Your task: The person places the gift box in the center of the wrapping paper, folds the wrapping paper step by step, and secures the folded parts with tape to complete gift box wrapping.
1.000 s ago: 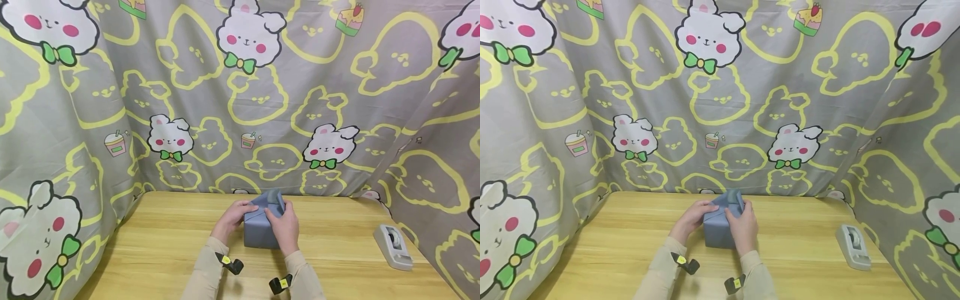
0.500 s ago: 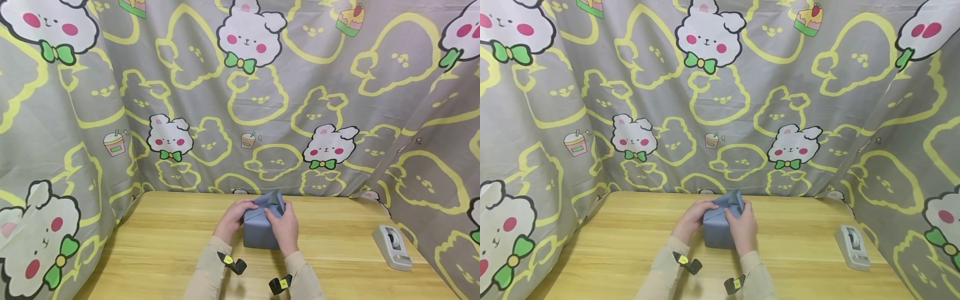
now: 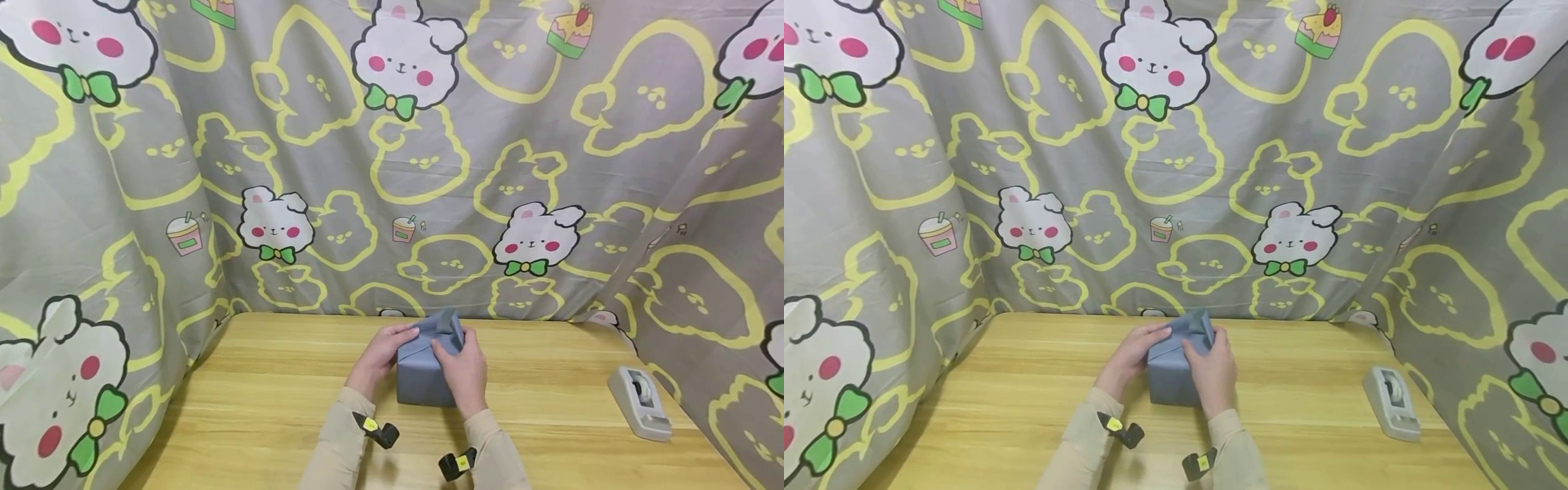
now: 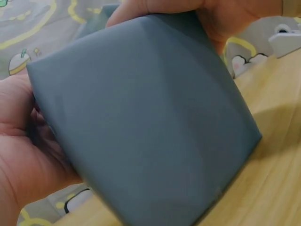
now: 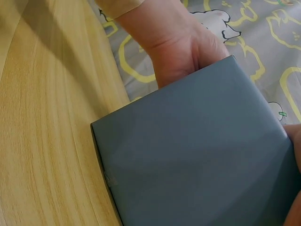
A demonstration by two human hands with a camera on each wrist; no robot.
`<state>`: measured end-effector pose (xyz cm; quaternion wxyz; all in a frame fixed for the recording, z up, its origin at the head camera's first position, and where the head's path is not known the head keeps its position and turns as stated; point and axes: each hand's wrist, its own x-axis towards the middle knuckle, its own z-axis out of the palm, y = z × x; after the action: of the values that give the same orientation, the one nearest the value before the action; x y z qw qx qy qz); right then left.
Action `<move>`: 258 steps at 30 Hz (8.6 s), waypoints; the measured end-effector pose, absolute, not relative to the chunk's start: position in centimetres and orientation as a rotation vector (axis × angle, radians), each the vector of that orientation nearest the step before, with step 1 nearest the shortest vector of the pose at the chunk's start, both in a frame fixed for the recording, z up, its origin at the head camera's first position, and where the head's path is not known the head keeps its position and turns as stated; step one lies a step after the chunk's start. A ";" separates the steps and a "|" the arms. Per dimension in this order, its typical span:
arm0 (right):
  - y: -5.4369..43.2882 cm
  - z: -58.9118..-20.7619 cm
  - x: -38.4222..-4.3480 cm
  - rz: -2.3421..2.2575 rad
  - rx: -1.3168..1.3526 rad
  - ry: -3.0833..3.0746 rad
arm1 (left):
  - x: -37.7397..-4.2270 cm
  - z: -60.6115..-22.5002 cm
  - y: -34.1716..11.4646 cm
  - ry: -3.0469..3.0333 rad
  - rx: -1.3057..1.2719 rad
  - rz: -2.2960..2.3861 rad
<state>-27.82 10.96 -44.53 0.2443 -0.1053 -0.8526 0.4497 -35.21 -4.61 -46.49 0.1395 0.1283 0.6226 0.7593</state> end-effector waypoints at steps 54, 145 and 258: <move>11.0 -44.8 -28.0 1.213 -0.284 -2.319 | -36.3 -39.9 -3.9 2.775 0.873 1.431; 19.4 -49.2 -29.4 2.841 0.784 -1.613 | -31.6 -45.2 -4.2 1.982 0.089 2.387; 15.6 -43.5 -27.6 0.800 0.159 -2.438 | -30.0 -43.7 -4.5 2.119 0.269 2.315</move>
<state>-27.60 15.58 -43.52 0.2818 0.0592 -0.9099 0.2985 -30.01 -4.51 -43.72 -0.0042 0.0853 0.6728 0.7349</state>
